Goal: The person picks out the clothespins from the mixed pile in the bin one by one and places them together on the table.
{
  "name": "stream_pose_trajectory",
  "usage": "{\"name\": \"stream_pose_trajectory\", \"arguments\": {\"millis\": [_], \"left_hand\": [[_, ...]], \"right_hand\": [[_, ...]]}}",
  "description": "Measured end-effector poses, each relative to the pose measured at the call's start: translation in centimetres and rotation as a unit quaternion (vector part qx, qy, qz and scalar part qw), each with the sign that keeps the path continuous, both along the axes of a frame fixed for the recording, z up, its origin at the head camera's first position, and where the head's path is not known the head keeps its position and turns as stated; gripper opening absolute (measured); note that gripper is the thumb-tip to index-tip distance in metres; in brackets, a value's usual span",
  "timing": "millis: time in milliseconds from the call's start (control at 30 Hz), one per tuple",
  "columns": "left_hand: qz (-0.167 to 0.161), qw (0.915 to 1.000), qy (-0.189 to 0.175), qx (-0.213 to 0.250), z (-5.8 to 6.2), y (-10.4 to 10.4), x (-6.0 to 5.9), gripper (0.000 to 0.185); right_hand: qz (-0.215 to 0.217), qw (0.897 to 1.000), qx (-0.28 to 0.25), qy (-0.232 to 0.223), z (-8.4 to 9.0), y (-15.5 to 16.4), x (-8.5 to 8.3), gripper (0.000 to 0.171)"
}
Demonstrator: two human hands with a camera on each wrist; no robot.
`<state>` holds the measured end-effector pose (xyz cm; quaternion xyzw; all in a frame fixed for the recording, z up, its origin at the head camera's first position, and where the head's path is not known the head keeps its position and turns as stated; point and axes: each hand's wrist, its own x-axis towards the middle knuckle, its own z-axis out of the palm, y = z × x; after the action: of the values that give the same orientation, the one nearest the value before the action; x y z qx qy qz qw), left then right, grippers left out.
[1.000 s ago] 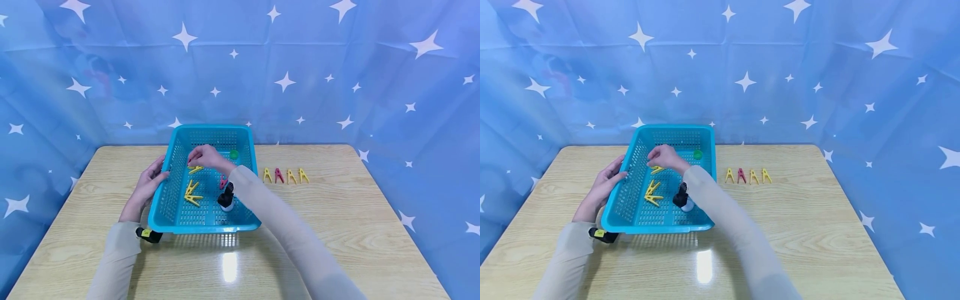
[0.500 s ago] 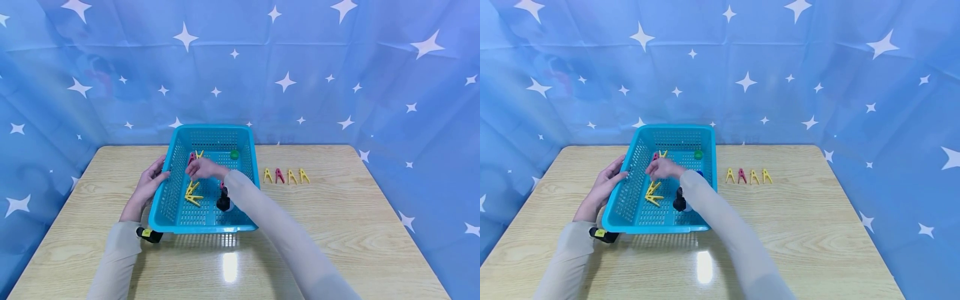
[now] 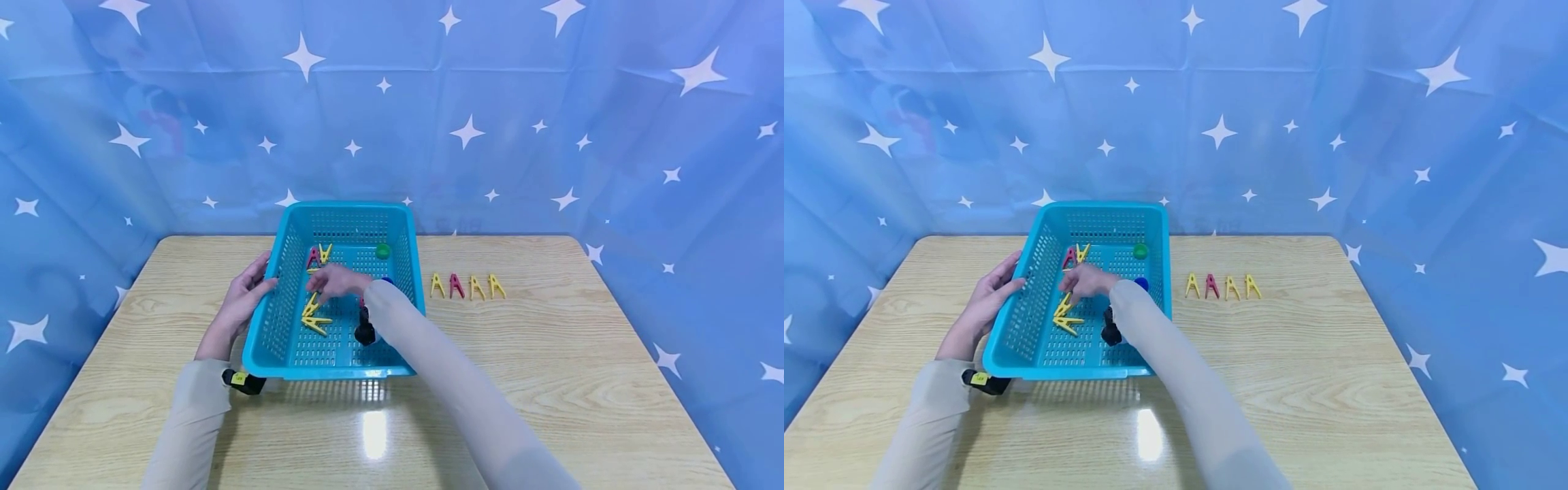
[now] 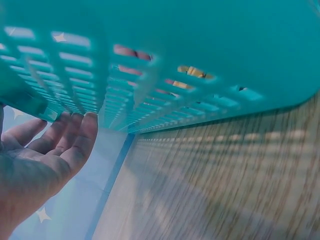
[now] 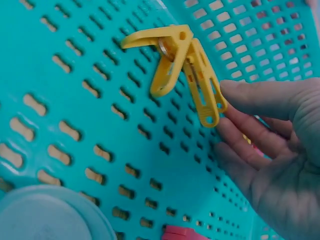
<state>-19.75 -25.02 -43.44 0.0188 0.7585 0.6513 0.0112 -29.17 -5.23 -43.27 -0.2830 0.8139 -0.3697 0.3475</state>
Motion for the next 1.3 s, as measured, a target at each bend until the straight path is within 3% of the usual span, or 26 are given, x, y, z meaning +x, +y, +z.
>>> {"name": "stream_pose_trajectory", "arguments": {"millis": [333, 633, 1133, 1300], "left_hand": [[-0.001, 1.0000, 0.003, 0.004, 0.0, 0.0, 0.0, 0.061], [0.001, 1.0000, 0.003, 0.002, 0.0, 0.0, 0.1, 0.060], [0.005, 1.0000, 0.001, -0.002, 0.2, 0.2, 0.1, 0.060], [0.001, 1.0000, 0.001, -0.001, 0.1, 0.1, 0.1, 0.060]], "right_hand": [[0.032, 0.997, 0.035, 0.054, -0.2, -0.5, 0.6, 0.038], [0.034, 0.996, 0.049, 0.073, -0.1, -0.5, 0.8, 0.034], [0.060, 0.988, 0.057, 0.127, -0.2, 0.0, 0.3, 0.023], [0.042, 0.992, 0.039, 0.116, 0.5, 0.6, -0.1, 0.024]]}}
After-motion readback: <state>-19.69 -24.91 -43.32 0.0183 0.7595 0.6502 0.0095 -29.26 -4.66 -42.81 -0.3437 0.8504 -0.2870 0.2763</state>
